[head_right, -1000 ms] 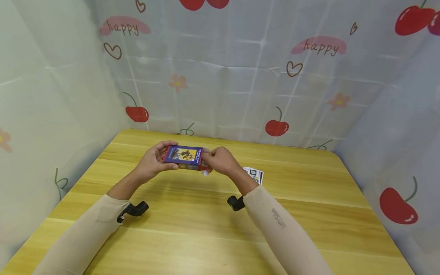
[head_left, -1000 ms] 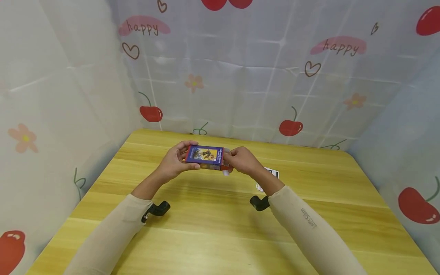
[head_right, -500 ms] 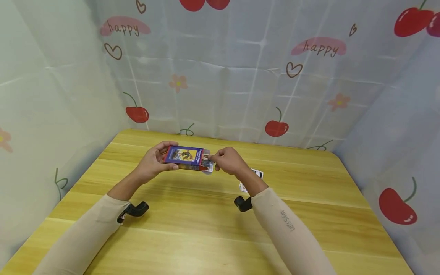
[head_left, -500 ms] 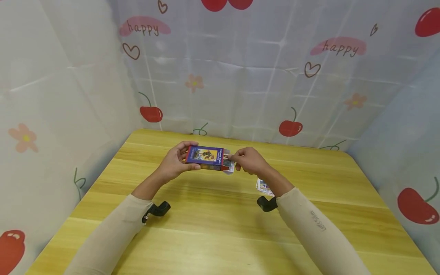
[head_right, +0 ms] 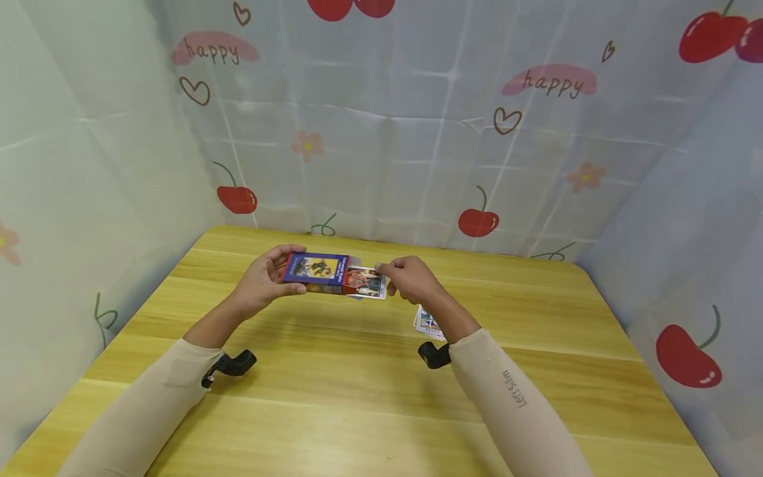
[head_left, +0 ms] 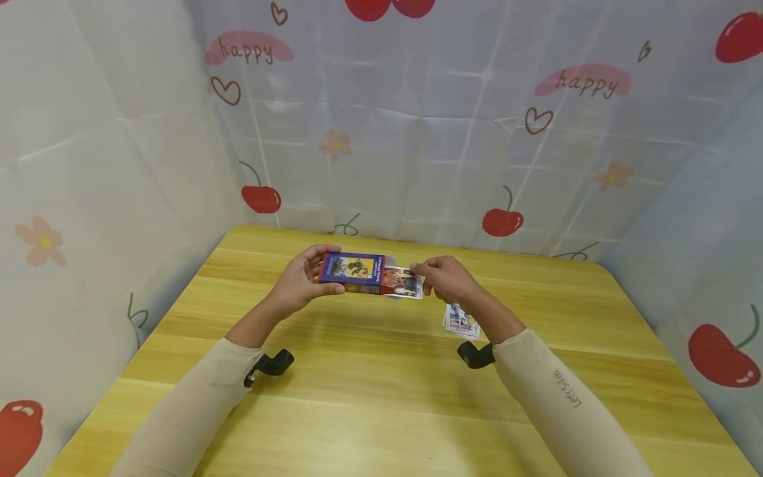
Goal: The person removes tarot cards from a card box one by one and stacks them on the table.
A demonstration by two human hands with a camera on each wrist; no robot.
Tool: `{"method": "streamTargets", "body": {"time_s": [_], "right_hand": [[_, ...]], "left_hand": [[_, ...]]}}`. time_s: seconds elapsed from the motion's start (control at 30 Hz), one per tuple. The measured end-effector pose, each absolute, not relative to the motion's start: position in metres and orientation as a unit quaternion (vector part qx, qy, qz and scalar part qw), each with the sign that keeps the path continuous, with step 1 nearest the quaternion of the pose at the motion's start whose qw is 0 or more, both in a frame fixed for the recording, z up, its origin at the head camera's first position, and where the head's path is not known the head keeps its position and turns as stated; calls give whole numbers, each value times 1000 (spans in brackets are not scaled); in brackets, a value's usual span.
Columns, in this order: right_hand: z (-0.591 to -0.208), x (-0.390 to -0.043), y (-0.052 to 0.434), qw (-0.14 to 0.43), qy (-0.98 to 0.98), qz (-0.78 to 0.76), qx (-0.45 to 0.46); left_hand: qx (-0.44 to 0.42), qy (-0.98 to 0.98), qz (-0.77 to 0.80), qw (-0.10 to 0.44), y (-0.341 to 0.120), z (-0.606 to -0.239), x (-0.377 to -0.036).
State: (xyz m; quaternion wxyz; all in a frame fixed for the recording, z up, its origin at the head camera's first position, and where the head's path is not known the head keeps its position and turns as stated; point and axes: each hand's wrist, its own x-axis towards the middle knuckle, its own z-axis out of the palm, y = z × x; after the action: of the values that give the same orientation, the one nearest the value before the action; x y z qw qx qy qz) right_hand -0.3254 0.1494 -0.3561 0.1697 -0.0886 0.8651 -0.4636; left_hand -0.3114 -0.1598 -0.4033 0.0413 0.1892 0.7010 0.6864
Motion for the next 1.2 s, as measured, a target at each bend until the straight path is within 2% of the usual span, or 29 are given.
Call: {"method": "streamTargets", "body": {"time_s": [0.2, 0.47, 0.8, 1.2], "right_hand": [[-358, -327, 160, 169, 860, -472, -99], [-363, -328, 201, 198, 829, -513, -97], [-382, -320, 239, 207, 823, -528, -30], [-417, -315, 260, 201, 834, -511, 62]], "left_hand": [[189, 703, 685, 38, -160, -406, -312], [186, 706, 683, 32, -165, -407, -312], [183, 704, 686, 31, -164, -406, -311], [178, 709, 682, 33, -163, -405, -311]]}}
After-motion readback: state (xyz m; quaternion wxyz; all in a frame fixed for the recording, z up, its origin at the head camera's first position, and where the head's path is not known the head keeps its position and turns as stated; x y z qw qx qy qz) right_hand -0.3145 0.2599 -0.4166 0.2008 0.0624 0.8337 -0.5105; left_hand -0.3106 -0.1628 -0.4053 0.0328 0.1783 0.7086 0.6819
